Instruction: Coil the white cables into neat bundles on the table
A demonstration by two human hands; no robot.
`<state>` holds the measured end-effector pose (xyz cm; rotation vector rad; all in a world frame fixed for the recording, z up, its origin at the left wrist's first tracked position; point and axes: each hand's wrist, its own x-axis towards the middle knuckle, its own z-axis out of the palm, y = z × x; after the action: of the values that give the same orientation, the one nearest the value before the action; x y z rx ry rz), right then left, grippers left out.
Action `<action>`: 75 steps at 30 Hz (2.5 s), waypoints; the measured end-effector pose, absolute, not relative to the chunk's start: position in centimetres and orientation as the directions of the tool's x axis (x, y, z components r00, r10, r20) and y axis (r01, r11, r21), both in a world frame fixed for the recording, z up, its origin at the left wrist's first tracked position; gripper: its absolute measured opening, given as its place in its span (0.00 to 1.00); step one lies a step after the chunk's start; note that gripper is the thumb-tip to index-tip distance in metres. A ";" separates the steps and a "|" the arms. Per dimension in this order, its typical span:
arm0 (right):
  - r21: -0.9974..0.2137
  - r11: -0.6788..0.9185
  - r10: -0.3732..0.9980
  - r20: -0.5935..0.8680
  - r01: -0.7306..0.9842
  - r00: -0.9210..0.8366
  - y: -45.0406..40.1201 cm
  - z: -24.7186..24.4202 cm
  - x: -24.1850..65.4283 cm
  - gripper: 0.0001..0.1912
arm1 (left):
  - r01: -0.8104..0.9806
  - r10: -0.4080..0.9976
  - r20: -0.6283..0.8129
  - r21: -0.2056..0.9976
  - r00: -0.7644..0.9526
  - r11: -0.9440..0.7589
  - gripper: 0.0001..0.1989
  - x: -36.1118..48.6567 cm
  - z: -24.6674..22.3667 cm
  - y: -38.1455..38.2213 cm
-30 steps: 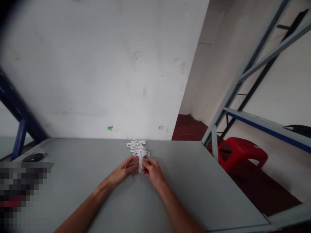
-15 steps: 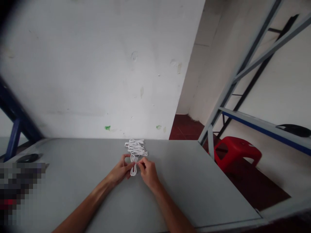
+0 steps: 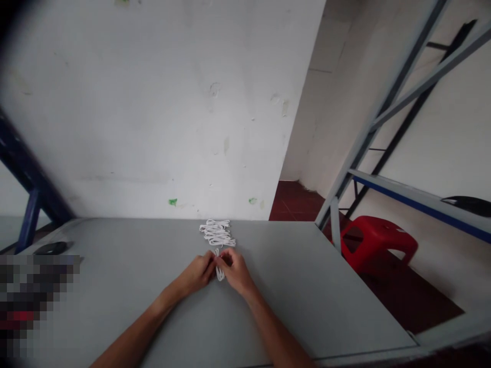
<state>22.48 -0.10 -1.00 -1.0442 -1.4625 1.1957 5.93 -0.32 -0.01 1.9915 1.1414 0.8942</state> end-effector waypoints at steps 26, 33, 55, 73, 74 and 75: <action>-0.308 0.032 0.875 0.469 0.951 0.122 0.7 0.4 25.4 0.18 | 0.705 0.941 0.287 0.704 -0.179 -0.080 0.18 3.5 -0.1 1.8; -0.099 0.241 0.909 0.371 0.966 -0.189 3.0 0.7 23.2 0.10 | 0.665 0.945 0.296 0.679 0.140 -0.311 0.08 5.2 0.1 0.6; -0.905 0.297 0.952 0.257 0.306 -0.164 -0.4 0.9 22.7 0.06 | 0.485 0.916 0.358 0.778 0.179 -0.399 0.12 5.9 1.0 -0.3; -0.902 0.340 0.936 0.296 0.266 -0.191 -0.6 1.2 22.5 0.15 | 0.481 0.872 0.431 0.729 0.232 -0.488 0.09 6.1 0.9 -0.8; -0.927 0.302 0.944 0.257 0.222 -0.208 -0.6 1.1 22.6 0.15 | 0.474 0.873 0.429 0.734 0.232 -0.486 0.09 6.2 1.0 -0.8; -0.950 0.258 0.949 0.215 0.175 -0.230 -0.5 1.1 22.6 0.15 | 0.463 0.876 0.425 0.744 0.229 -0.482 0.09 6.2 1.1 -0.9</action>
<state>22.60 -0.54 1.09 -1.0623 -1.6198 1.0694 6.17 -0.88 1.11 2.0421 1.2278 1.1744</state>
